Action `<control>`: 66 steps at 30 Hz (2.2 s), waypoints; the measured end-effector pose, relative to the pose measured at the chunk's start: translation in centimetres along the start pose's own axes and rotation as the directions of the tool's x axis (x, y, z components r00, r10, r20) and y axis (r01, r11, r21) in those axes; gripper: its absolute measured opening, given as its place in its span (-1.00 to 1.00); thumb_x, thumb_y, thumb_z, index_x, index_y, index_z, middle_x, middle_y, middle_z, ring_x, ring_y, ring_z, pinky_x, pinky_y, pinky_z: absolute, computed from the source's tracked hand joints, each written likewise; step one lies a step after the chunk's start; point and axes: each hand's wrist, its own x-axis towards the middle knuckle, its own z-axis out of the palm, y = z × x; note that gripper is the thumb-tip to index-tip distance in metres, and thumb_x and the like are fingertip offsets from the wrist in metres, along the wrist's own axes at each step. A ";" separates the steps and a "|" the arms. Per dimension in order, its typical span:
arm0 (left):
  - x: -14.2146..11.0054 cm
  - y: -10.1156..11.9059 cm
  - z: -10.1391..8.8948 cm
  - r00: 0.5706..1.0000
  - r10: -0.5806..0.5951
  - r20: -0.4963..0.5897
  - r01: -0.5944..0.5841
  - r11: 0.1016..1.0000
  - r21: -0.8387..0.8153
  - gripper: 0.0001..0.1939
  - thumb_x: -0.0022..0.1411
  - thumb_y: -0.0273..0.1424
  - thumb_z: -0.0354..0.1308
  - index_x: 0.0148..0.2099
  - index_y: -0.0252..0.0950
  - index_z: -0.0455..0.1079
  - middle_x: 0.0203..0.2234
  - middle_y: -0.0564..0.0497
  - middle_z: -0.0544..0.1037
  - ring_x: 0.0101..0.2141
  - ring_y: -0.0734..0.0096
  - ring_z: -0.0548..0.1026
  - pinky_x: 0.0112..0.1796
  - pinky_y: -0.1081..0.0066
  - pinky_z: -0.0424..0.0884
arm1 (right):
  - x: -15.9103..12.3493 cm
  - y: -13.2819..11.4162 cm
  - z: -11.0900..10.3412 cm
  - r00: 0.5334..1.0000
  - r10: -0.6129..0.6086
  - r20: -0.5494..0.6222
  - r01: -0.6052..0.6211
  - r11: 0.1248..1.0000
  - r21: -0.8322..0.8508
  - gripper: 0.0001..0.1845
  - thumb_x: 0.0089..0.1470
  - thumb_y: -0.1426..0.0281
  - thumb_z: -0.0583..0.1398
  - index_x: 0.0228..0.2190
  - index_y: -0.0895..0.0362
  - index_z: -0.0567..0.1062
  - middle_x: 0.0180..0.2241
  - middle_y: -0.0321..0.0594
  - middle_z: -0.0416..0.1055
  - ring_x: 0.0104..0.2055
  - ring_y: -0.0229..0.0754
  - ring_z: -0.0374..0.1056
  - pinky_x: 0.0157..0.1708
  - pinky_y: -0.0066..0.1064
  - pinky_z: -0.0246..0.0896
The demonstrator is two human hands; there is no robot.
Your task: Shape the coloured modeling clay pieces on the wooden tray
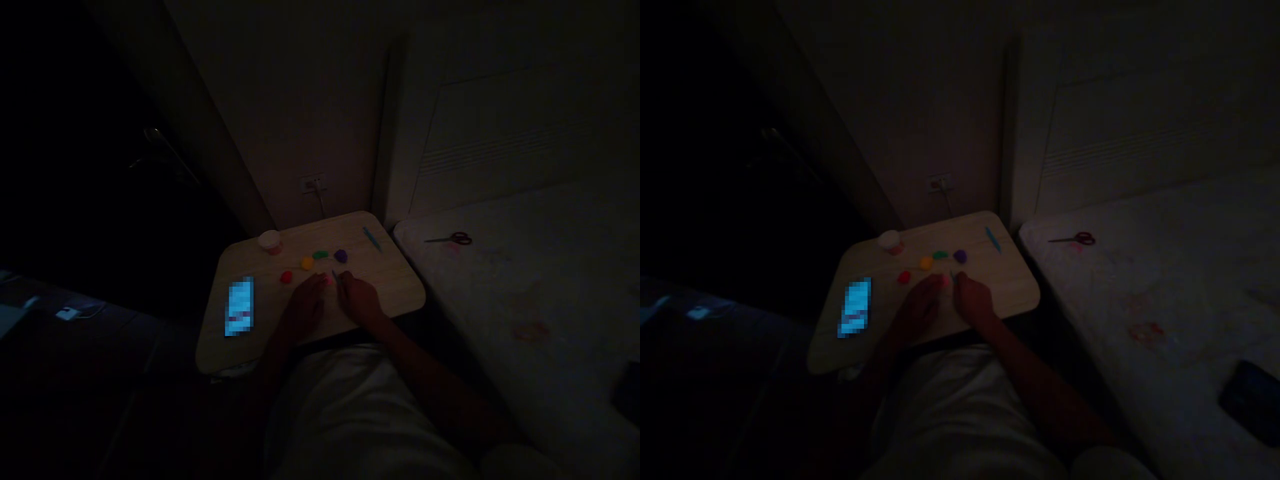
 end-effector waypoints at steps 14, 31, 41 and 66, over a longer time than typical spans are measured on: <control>0.0 -0.6 0.3 1.000 0.018 0.005 -0.018 1.000 0.005 -0.37 0.37 -0.51 -0.02 0.44 -0.13 0.10 0.34 -0.06 0.30 0.32 0.15 0.25 0.30 -0.01 0.25 | 0.4 0.8 0.6 0.989 -0.146 -0.002 0.146 0.988 0.044 -0.67 0.41 0.22 -0.01 -0.03 0.02 0.50 -0.08 -0.15 0.61 -0.10 -0.07 0.52 -0.19 -0.37 0.18; 0.1 -0.2 0.1 1.000 0.004 -0.013 -0.004 1.000 0.004 -0.35 0.33 -0.52 0.02 0.43 -0.21 0.08 0.34 -0.14 0.27 0.32 0.13 0.23 0.31 0.01 0.22 | 0.2 0.6 0.6 0.999 -0.015 -0.042 0.018 0.996 0.083 -0.72 0.37 0.29 0.05 0.00 0.11 0.42 -0.19 -0.06 0.61 -0.18 -0.04 0.52 -0.26 -0.35 0.15; 0.0 -0.6 0.4 0.999 0.032 0.025 -0.033 0.998 0.058 -0.35 0.36 -0.53 -0.03 0.45 -0.17 0.07 0.35 -0.06 0.29 0.32 0.13 0.22 0.32 -0.02 0.21 | 0.4 0.6 0.5 0.989 -0.150 0.019 0.150 0.989 -0.003 -0.73 0.38 0.27 0.03 -0.09 0.06 0.48 -0.16 -0.11 0.61 -0.15 -0.07 0.52 -0.27 -0.37 0.13; 1.8 -0.8 0.5 0.987 -0.073 -0.140 0.059 0.993 -0.102 -0.61 0.38 -0.44 0.02 0.21 -0.21 0.34 0.12 -0.12 0.49 0.15 0.18 0.41 0.21 0.04 0.35 | 1.6 3.3 1.0 0.946 -0.231 -0.228 0.303 0.882 0.362 -0.78 0.20 0.47 0.12 -0.21 0.15 0.57 -0.19 -0.09 0.55 -0.09 -0.08 0.43 0.00 -0.31 0.22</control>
